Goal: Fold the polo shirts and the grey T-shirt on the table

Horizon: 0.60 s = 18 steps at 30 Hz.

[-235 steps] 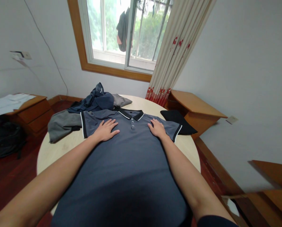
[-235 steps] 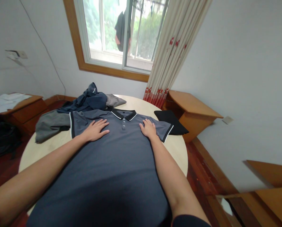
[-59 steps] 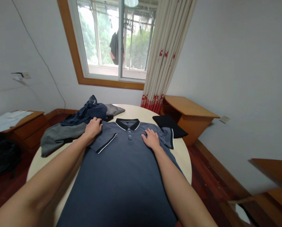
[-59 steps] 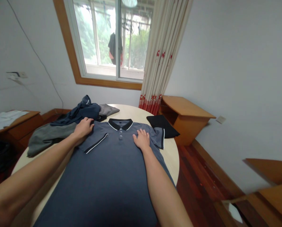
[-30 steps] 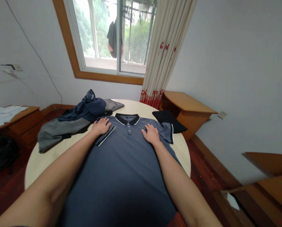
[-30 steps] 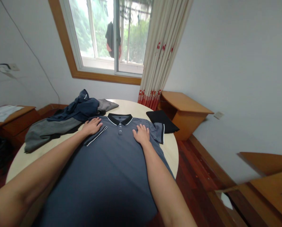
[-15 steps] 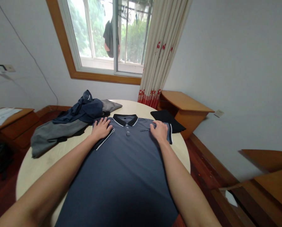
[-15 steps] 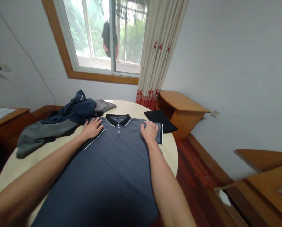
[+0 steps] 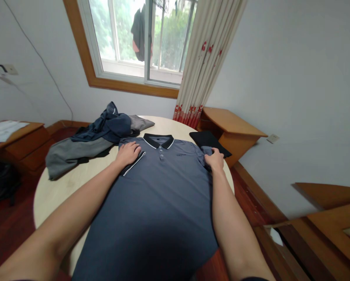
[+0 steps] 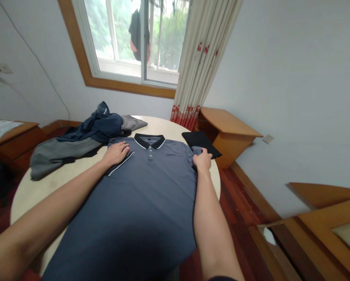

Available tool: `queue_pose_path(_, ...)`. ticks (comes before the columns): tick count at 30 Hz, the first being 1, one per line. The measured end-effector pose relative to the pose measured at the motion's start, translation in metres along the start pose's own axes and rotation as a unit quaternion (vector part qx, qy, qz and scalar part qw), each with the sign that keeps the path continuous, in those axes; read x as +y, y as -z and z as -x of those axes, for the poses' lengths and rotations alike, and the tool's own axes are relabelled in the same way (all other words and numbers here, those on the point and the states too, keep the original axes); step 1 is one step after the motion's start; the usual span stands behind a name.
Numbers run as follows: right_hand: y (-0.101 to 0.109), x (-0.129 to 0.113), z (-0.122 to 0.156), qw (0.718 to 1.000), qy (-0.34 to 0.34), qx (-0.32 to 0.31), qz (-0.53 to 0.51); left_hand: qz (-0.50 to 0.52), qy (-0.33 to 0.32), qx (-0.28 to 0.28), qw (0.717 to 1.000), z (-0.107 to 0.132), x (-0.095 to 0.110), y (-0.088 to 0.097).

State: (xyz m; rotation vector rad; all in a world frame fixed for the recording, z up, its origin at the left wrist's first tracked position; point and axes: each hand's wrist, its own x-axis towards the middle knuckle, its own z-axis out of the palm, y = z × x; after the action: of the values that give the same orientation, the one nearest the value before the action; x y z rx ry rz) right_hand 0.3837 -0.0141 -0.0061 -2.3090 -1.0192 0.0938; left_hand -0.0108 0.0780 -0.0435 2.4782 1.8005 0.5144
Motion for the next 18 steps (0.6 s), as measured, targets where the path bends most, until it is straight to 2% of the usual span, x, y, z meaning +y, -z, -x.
queue_pose_path(4, 0.001, -0.002, -0.002, 0.994, 0.079, 0.061, -0.042, 0.012, -0.002, 0.02, 1.0, 0.0, -0.001, 0.0)
queue_pose_path(9, -0.002, -0.009, 0.0, 0.98, 0.169, 0.08, -0.071, 0.028, -0.011, 0.006, 1.0, 0.002, -0.003, 0.001)
queue_pose_path(12, -0.004, -0.012, 0.001, 0.97, 0.217, 0.072, -0.079, 0.037, -0.017, 0.002, 0.999, 0.003, -0.004, 0.003)
queue_pose_path(15, -0.005, -0.016, 0.003, 0.949, 0.293, 0.07, -0.093, 0.042, -0.012, -0.01, 0.999, 0.003, -0.004, 0.004)
queue_pose_path(17, -0.008, -0.019, 0.007, 0.925, 0.362, 0.035, -0.109, 0.039, -0.007, -0.019, 0.999, 0.003, -0.004, 0.004)
queue_pose_path(18, -0.01, -0.021, 0.01, 0.91, 0.397, -0.005, -0.117, 0.037, -0.007, -0.023, 0.999, 0.003, -0.003, 0.004)
